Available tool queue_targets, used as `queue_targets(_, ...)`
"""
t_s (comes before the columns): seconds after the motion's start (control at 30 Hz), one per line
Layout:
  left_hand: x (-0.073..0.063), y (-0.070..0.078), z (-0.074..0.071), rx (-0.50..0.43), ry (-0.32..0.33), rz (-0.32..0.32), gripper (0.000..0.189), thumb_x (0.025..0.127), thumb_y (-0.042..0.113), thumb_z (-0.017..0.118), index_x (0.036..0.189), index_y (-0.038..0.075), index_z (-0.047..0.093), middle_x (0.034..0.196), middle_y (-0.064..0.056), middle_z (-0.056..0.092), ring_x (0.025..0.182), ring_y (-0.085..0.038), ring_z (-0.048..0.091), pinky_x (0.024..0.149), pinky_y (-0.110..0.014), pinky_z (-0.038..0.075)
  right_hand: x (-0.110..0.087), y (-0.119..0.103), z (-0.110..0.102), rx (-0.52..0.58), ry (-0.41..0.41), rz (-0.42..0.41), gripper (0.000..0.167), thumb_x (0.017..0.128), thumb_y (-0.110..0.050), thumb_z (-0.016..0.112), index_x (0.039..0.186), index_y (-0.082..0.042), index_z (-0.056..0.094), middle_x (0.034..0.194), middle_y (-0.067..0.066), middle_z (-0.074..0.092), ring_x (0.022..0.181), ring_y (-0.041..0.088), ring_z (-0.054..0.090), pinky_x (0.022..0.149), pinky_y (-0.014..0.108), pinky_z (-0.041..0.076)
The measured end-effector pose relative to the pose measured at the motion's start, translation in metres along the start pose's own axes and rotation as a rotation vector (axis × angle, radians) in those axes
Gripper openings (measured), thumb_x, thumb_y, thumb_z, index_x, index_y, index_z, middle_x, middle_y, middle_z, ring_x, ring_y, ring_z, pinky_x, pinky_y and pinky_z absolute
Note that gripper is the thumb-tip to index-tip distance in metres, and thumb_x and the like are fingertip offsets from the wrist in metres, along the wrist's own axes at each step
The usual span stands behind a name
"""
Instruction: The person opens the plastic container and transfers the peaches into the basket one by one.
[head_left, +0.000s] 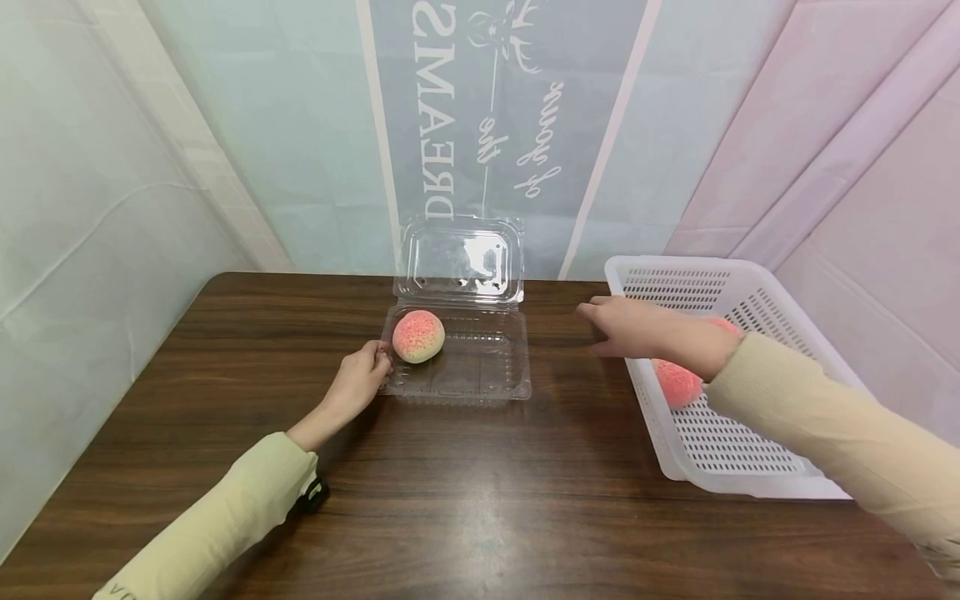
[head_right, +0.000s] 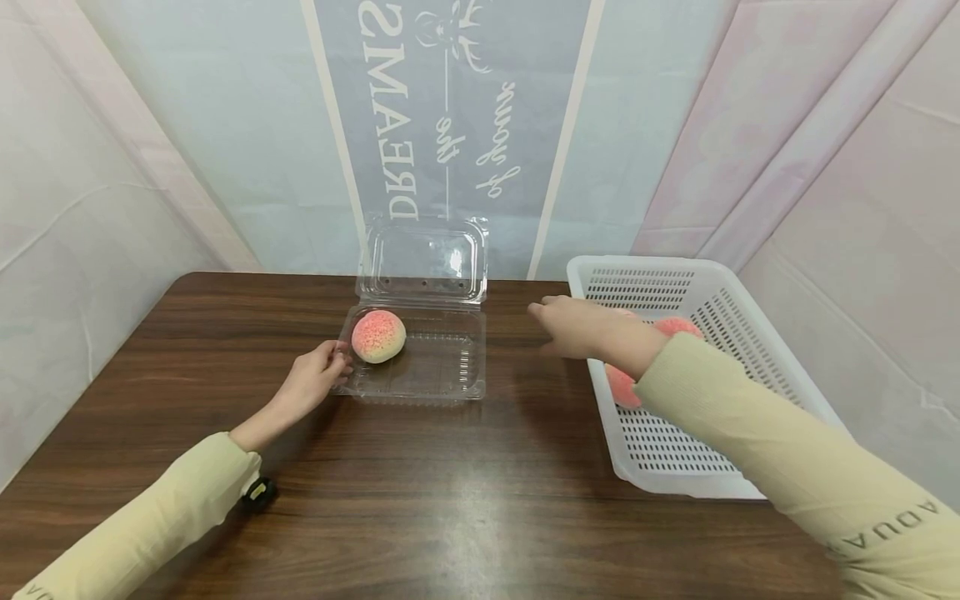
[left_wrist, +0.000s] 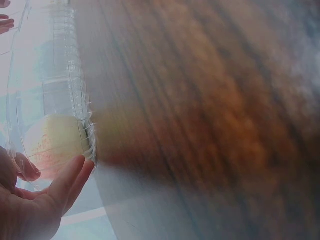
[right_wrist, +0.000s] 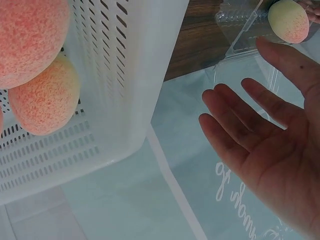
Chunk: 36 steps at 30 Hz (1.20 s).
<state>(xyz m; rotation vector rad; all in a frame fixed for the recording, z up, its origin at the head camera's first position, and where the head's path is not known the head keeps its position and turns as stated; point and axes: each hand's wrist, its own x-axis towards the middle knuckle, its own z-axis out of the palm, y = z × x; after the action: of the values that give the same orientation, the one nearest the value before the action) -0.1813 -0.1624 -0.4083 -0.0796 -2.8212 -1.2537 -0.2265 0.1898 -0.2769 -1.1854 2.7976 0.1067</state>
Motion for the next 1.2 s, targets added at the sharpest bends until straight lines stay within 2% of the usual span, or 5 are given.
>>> queue_targets(0.23, 0.0, -0.001, 0.0, -0.007, -0.004, -0.003, 0.032, 0.092, 0.005, 0.035, 0.116, -0.013, 0.047, 0.088, -0.019, 0.061, 0.076, -0.025, 0.063, 0.061, -0.03, 0.049, 0.003, -0.004, 0.001, 0.011, 0.018, -0.021, 0.043, 0.072, -0.013, 0.074, 0.105, 0.007, 0.054, 0.09, 0.018, 0.057, 0.083, 0.032, 0.059, 0.076, 0.043, 0.048)
queue_targets(0.7, 0.0, 0.0, 0.0, -0.006, 0.001, -0.004, 0.031, 0.092, 0.005, 0.036, 0.115, -0.012, 0.048, 0.087, -0.018, 0.062, 0.076, -0.025, 0.063, 0.06, -0.03, 0.049, 0.014, -0.016, 0.002, 0.103, -0.024, 0.01, 0.048, 0.078, -0.015, 0.07, 0.116, 0.008, 0.05, 0.101, 0.02, 0.056, 0.095, 0.035, 0.057, 0.082, 0.044, 0.046)
queue_targets(0.97, 0.0, -0.001, 0.0, 0.001, 0.002, 0.003, 0.032, 0.092, 0.005, 0.036, 0.116, -0.012, 0.047, 0.087, -0.018, 0.062, 0.076, -0.025, 0.063, 0.06, -0.029, 0.048, 0.02, -0.021, 0.004, 0.159, -0.027, 0.02, 0.047, 0.078, -0.016, 0.069, 0.115, 0.007, 0.051, 0.109, 0.02, 0.057, 0.102, 0.034, 0.055, 0.087, 0.044, 0.044)
queue_targets(1.2, 0.0, -0.001, 0.001, -0.005, 0.0, 0.003, 0.031, 0.092, 0.005, 0.036, 0.116, -0.012, 0.047, 0.087, -0.019, 0.061, 0.077, -0.025, 0.062, 0.06, -0.029, 0.048, 0.023, -0.025, 0.006, 0.201, -0.028, 0.01, 0.042, 0.078, -0.015, 0.069, 0.111, 0.006, 0.053, 0.107, 0.019, 0.058, 0.101, 0.033, 0.055, 0.086, 0.043, 0.043)
